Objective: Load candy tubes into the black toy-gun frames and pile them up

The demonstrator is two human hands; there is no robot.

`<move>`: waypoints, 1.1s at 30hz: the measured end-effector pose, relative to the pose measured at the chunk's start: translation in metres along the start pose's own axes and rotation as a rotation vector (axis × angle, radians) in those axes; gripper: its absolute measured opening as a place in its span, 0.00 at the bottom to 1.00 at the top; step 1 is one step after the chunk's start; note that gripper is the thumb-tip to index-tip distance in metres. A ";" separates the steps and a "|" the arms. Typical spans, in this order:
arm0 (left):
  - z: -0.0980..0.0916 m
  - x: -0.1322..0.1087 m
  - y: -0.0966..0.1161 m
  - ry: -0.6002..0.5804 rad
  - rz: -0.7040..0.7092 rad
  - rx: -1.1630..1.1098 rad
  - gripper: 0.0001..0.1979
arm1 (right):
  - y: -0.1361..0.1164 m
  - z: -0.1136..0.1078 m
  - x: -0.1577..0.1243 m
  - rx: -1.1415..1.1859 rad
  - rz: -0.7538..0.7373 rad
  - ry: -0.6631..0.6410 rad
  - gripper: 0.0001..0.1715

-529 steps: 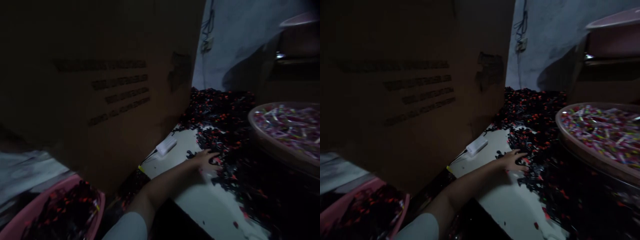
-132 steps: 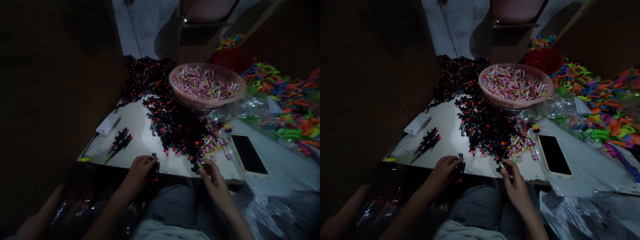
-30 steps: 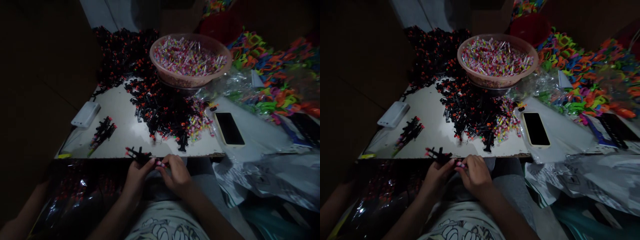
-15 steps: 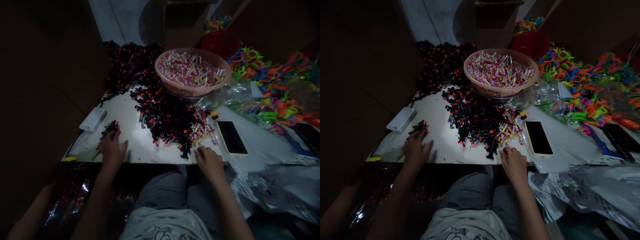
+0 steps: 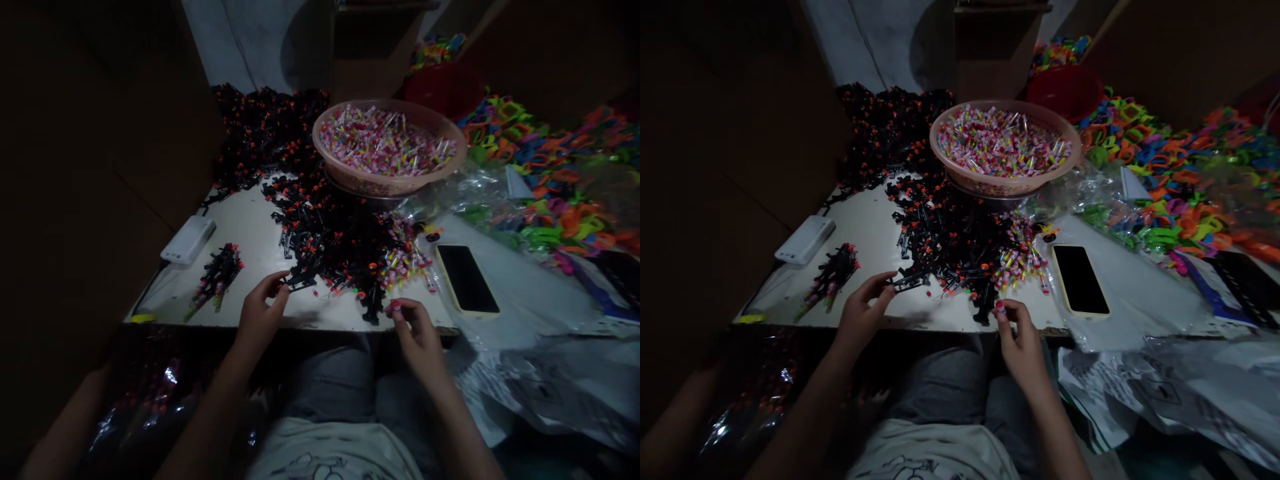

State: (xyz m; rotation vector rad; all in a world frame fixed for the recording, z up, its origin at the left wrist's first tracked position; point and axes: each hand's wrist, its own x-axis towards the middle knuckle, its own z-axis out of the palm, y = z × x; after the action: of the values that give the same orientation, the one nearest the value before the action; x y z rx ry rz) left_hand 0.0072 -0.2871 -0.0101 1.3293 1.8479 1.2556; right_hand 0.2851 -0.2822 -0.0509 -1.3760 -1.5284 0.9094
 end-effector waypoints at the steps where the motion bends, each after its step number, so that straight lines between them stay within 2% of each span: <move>1: -0.006 -0.005 0.004 -0.032 0.000 -0.011 0.15 | -0.007 0.007 -0.003 0.083 0.008 -0.032 0.14; 5: -0.017 -0.025 0.018 -0.189 0.044 -0.050 0.14 | -0.033 0.036 -0.014 0.227 0.051 -0.158 0.19; 7: -0.016 -0.032 0.022 -0.281 0.068 -0.076 0.13 | -0.039 0.048 -0.017 0.248 0.069 -0.216 0.20; 9: -0.011 -0.036 0.024 -0.336 0.073 -0.112 0.12 | -0.039 0.055 -0.018 0.269 0.090 -0.235 0.18; 12: 0.001 -0.040 0.021 -0.270 -0.029 -0.268 0.13 | -0.036 0.060 -0.018 0.348 0.136 -0.214 0.17; 16: 0.024 -0.048 0.012 -0.182 -0.308 -0.587 0.23 | -0.038 0.065 -0.024 0.470 0.184 -0.233 0.18; 18: 0.033 -0.053 0.009 -0.198 -0.434 -0.701 0.27 | -0.039 0.069 -0.029 0.456 0.172 -0.240 0.17; 22: 0.039 -0.059 0.008 -0.258 -0.599 -0.835 0.24 | -0.036 0.071 -0.038 0.388 0.111 -0.276 0.15; 27: 0.034 -0.057 0.012 -0.240 -0.624 -0.863 0.25 | -0.035 0.064 -0.037 0.265 -0.003 -0.256 0.09; 30: 0.033 -0.058 0.012 -0.230 -0.593 -0.846 0.29 | -0.038 0.062 -0.036 0.170 -0.058 -0.233 0.07; 33: 0.035 -0.060 0.012 -0.166 -0.551 -0.813 0.30 | -0.040 0.061 -0.037 0.109 -0.080 -0.176 0.07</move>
State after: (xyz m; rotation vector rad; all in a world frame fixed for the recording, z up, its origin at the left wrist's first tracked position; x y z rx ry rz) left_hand 0.0629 -0.3285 -0.0197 0.4274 1.2241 1.3091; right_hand 0.2143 -0.3221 -0.0410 -1.1745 -1.6279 1.0700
